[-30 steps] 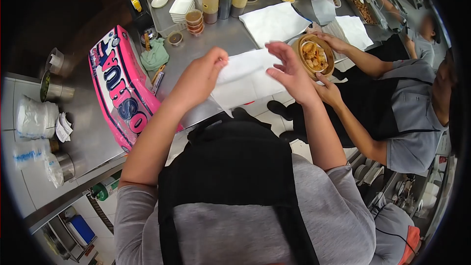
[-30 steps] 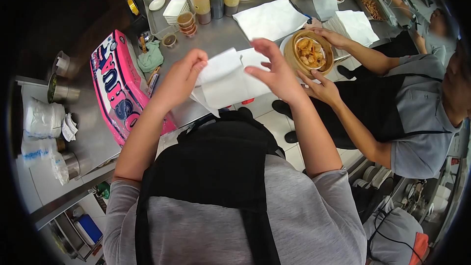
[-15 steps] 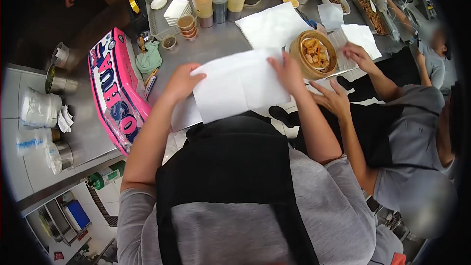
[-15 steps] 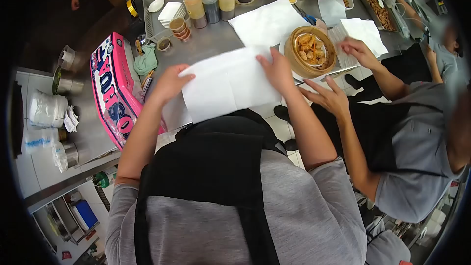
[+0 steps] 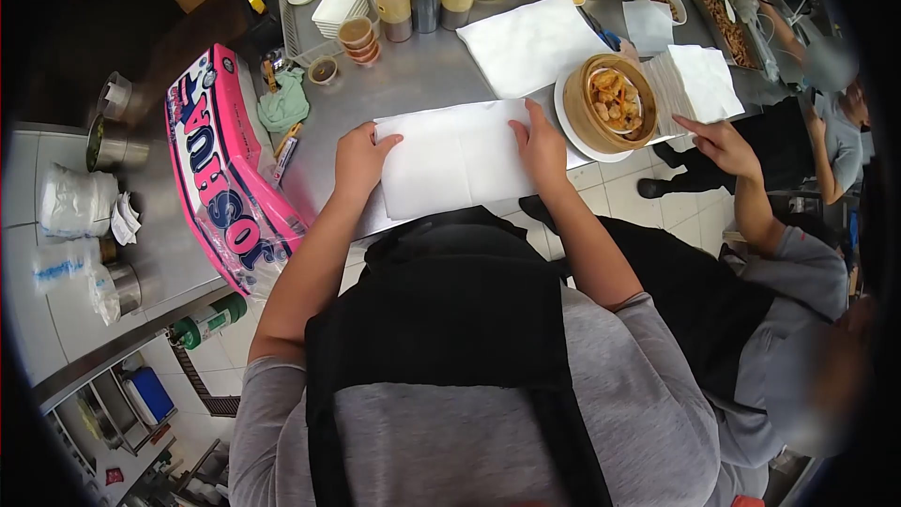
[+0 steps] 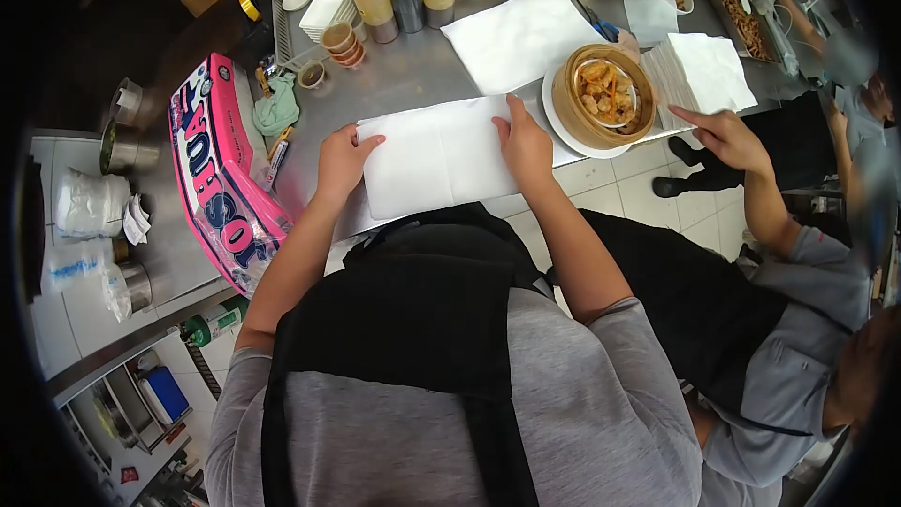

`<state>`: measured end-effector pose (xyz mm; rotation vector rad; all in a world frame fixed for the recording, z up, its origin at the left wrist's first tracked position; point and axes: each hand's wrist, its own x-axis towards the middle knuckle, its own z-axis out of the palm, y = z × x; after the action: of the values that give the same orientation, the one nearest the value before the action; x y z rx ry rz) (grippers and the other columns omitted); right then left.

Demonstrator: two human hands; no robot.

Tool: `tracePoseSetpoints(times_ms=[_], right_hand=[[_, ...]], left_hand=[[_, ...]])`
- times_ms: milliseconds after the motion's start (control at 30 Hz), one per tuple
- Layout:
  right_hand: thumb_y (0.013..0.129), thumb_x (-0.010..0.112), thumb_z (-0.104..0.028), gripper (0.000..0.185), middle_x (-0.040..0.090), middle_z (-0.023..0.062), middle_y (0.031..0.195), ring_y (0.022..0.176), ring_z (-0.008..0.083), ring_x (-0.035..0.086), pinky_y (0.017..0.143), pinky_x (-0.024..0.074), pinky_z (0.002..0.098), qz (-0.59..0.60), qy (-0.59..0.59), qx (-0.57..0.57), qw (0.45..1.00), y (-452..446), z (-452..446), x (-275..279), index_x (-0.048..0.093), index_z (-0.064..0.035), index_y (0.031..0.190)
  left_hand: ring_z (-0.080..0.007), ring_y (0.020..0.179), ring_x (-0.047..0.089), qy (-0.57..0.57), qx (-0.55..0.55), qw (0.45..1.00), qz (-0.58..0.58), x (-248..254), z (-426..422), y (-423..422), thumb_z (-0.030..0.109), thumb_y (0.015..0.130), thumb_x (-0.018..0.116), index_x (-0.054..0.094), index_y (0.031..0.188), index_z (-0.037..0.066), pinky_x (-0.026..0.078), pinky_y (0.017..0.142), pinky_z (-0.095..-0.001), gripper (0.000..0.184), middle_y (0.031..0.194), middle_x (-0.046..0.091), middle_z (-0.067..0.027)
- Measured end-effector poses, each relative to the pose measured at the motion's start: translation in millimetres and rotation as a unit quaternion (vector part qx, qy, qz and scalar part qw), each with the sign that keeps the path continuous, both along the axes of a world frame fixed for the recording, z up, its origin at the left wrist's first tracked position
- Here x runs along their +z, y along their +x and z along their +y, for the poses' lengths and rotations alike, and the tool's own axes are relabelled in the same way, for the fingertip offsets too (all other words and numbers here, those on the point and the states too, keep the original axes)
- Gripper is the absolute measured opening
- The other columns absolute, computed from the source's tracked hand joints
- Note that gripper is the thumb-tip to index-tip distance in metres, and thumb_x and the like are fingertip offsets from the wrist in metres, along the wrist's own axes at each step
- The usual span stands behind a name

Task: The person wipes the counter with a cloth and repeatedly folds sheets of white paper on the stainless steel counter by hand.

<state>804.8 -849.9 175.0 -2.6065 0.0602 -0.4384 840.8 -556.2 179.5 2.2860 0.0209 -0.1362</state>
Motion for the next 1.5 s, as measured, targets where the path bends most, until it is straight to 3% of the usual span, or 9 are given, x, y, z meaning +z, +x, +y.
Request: tracePoseSetpoints(times_ms=[367, 767, 967, 1200, 1267, 1300, 1367, 1467, 1500], right_hand=[[0.090, 0.064, -0.019, 0.041, 0.068, 0.0217, 0.096, 0.075, 0.0367, 0.067, 0.063, 0.0532, 0.0426, 0.012, -0.038, -0.002, 0.999, -1.0, 7.9, 3.5, 0.051, -0.0082, 0.127], [0.087, 0.066, -0.013, 0.056, 0.066, 0.0257, 0.100, 0.083, 0.0401, 0.067, 0.072, 0.0532, 0.0442, 0.069, 0.027, -0.016, 0.997, -3.8, 6.7, 15.6, 0.042, -0.0102, 0.138], [0.088, 0.066, -0.012, 0.058, 0.064, 0.0287, 0.104, 0.097, 0.0407, 0.064, 0.082, 0.0516, 0.0439, 0.085, 0.052, -0.037, 0.994, -1.3, 7.4, 15.4, 0.040, -0.0078, 0.139], [0.087, 0.067, -0.014, 0.060, 0.065, 0.0281, 0.103, 0.095, 0.0405, 0.065, 0.081, 0.0520, 0.0438, 0.107, 0.044, -0.048, 0.992, 1.4, 10.7, 18.2, 0.040, -0.0066, 0.139], [0.085, 0.069, -0.014, 0.062, 0.063, 0.0275, 0.112, 0.099, 0.0394, 0.064, 0.081, 0.0518, 0.0438, 0.134, 0.033, -0.039, 0.990, 2.3, 15.1, 19.0, 0.039, -0.0060, 0.140], [0.085, 0.069, -0.014, 0.062, 0.063, 0.0275, 0.112, 0.099, 0.0394, 0.064, 0.081, 0.0518, 0.0438, 0.133, 0.034, -0.041, 0.990, 2.4, 17.1, 16.6, 0.039, -0.0060, 0.140], [0.084, 0.069, -0.015, 0.062, 0.060, 0.0214, 0.116, 0.097, 0.0367, 0.062, 0.081, 0.0509, 0.0439, 0.041, -0.016, -0.002, 0.999, 4.1, 22.3, 13.0, 0.041, -0.0059, 0.139], [0.082, 0.070, -0.015, 0.062, 0.057, 0.0179, 0.117, 0.103, 0.0347, 0.057, 0.088, 0.0482, 0.0417, 0.037, -0.012, 0.000, 0.999, 9.8, 24.4, 24.2, 0.043, -0.0069, 0.137], [0.082, 0.071, -0.015, 0.057, 0.056, 0.0163, 0.113, 0.104, 0.0343, 0.055, 0.090, 0.0465, 0.0410, -0.010, -0.006, 0.008, 1.000, 12.3, 24.2, 25.4, 0.048, -0.0067, 0.133]], left_hand=[[-0.0377, 0.068, 0.063, 0.112, -0.048, 0.992, -0.009, 8.1, 0.9, 12.2, 0.037, 0.074, 0.079, 0.063, 0.078, -0.004, 0.048, 0.064, -0.0442, 0.044, 0.073, 0.065, -0.0220], [-0.0379, 0.069, 0.063, 0.073, -0.084, 0.994, -0.010, 8.6, 9.2, 11.1, 0.031, 0.078, 0.076, 0.062, 0.078, -0.002, 0.048, 0.065, -0.0442, 0.036, 0.073, 0.065, -0.0211], [-0.0383, 0.069, 0.063, 0.065, -0.079, 0.995, -0.015, 4.4, 9.5, 12.1, 0.030, 0.077, 0.077, 0.061, 0.076, -0.002, 0.048, 0.065, -0.0448, 0.036, 0.072, 0.065, -0.0207], [-0.0390, 0.068, 0.063, 0.073, -0.081, 0.993, -0.032, 1.6, 15.1, 11.7, 0.030, 0.078, 0.077, 0.060, 0.078, -0.001, 0.048, 0.065, -0.0461, 0.035, 0.070, 0.064, -0.0200], [-0.0367, 0.081, 0.064, 0.131, -0.075, 0.989, 0.008, 15.1, 16.4, 9.9, 0.026, 0.079, 0.075, 0.059, 0.088, 0.001, 0.050, 0.069, -0.0447, 0.031, 0.089, 0.067, -0.0199], [-0.0367, 0.081, 0.064, 0.131, -0.077, 0.988, 0.007, 22.7, 16.5, 5.9, 0.026, 0.079, 0.075, 0.059, 0.088, 0.001, 0.050, 0.069, -0.0447, 0.031, 0.089, 0.067, -0.0199], [-0.0342, 0.098, 0.061, 0.213, -0.056, 0.966, -0.138, 36.8, 15.5, -3.7, 0.021, 0.081, 0.073, 0.057, 0.104, 0.004, 0.051, 0.076, -0.0415, 0.033, 0.117, 0.061, -0.0159], [-0.0338, 0.122, 0.050, 0.160, -0.172, 0.959, -0.159, 32.2, 4.3, -10.5, 0.026, 0.084, 0.069, 0.052, 0.126, 0.010, 0.046, 0.095, -0.0426, 0.048, 0.140, 0.045, -0.0124], [-0.0338, 0.122, 0.050, 0.157, -0.178, 0.958, -0.163, 28.5, -2.2, -16.5, 0.026, 0.084, 0.069, 0.052, 0.126, 0.010, 0.046, 0.095, -0.0426, 0.048, 0.140, 0.045, -0.0124]])
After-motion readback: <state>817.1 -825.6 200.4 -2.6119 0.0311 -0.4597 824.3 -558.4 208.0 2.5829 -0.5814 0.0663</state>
